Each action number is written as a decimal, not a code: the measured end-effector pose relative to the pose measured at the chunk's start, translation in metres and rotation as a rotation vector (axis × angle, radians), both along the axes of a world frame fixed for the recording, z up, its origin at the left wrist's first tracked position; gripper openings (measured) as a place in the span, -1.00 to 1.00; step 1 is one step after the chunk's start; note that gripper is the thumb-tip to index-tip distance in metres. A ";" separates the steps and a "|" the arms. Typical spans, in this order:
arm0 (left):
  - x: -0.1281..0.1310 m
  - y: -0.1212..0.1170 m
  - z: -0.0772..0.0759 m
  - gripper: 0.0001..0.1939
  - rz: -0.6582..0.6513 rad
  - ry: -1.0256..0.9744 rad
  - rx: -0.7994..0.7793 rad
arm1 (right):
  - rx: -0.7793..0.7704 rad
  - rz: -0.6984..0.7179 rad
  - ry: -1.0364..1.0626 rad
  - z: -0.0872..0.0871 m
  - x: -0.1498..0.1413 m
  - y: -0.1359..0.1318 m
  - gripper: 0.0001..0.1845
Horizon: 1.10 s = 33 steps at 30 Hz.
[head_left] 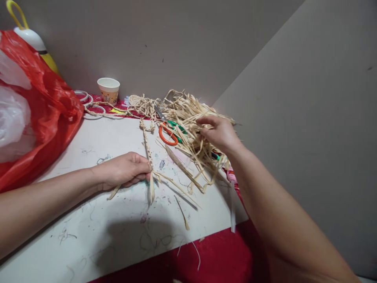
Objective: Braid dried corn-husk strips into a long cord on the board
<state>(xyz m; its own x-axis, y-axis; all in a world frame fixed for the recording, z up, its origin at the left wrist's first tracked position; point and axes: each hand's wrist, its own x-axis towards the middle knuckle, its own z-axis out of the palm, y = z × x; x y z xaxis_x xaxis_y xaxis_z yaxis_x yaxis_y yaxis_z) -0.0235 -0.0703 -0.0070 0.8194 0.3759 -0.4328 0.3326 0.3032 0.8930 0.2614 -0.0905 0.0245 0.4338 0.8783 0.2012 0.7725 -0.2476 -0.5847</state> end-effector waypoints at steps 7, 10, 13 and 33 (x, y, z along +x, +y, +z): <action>-0.001 0.000 -0.003 -0.72 -0.006 -0.004 0.004 | 0.047 -0.037 0.342 0.000 -0.002 -0.004 -0.69; 0.000 0.000 -0.002 -0.72 -0.008 -0.005 -0.003 | 0.140 0.028 0.480 0.004 -0.002 -0.010 -0.63; 0.000 0.000 -0.002 -0.72 -0.005 -0.001 -0.001 | 0.150 0.071 0.601 0.011 -0.006 -0.020 -0.69; 0.001 -0.004 0.001 -0.74 0.011 0.004 0.089 | -0.132 0.295 1.106 0.003 -0.095 -0.082 -0.75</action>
<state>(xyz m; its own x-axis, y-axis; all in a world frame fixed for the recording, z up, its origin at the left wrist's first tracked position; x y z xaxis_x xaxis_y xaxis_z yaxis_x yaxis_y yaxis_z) -0.0223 -0.0742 -0.0063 0.8135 0.4217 -0.4005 0.3331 0.2266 0.9152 0.1667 -0.1725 0.0274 0.0895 0.9608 -0.2625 -0.1088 -0.2525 -0.9615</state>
